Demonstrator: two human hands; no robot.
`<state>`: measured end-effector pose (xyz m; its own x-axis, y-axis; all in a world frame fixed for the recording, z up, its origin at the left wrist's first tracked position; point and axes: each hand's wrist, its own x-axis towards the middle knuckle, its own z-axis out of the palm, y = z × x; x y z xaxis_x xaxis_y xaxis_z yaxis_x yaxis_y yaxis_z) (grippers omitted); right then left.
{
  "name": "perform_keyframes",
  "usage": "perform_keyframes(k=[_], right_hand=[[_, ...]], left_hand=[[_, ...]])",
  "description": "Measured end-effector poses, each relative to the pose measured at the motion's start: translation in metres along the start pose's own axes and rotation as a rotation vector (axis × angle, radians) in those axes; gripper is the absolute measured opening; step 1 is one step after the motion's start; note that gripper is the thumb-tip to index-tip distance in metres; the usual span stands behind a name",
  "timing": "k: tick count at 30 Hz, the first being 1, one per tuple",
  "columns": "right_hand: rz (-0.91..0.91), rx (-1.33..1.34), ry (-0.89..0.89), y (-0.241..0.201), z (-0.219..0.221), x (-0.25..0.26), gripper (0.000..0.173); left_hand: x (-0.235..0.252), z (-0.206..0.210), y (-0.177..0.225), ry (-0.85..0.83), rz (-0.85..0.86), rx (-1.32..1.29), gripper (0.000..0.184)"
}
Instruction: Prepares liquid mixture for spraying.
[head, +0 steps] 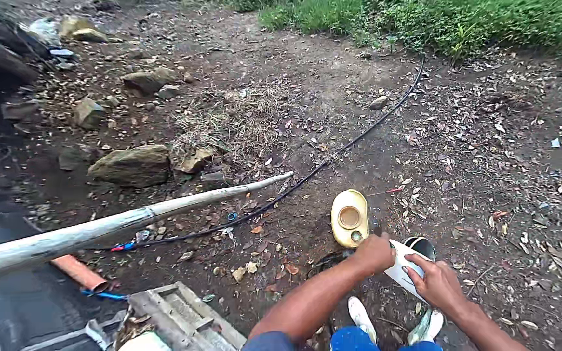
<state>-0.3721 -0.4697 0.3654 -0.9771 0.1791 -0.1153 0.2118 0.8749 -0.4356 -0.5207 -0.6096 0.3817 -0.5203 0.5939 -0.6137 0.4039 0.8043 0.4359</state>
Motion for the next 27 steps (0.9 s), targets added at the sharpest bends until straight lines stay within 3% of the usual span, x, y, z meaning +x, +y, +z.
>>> perform_keyframes(k=[5,8,10,14,18,21,27], right_hand=[[-0.037,-0.098,-0.186,0.011,0.025,0.018,0.038],[0.024,-0.151,-0.357,0.014,0.042,0.033,0.039],[0.056,-0.187,-0.458,0.014,0.053,0.045,0.039],[0.054,-0.258,-0.582,0.008,0.077,0.066,0.042],[0.022,-0.347,-0.639,0.003,0.098,0.087,0.043],[0.028,-0.382,-0.666,0.005,0.106,0.101,0.042],[0.09,-0.413,-0.681,0.002,0.116,0.141,0.041]], left_hand=[[0.026,0.032,-0.025,-0.056,-0.187,-0.061,0.076],[0.045,0.062,-0.06,-0.102,0.138,-0.095,0.056],[0.06,0.079,-0.079,-0.1,0.251,-0.112,0.068],[0.076,0.092,-0.09,-0.095,-0.069,-0.312,0.051],[0.095,0.083,-0.1,-0.034,-0.361,-0.453,0.051],[0.106,0.067,-0.124,-0.023,-0.453,-0.631,0.059],[0.124,0.097,-0.213,0.003,-0.465,-1.463,0.046]])
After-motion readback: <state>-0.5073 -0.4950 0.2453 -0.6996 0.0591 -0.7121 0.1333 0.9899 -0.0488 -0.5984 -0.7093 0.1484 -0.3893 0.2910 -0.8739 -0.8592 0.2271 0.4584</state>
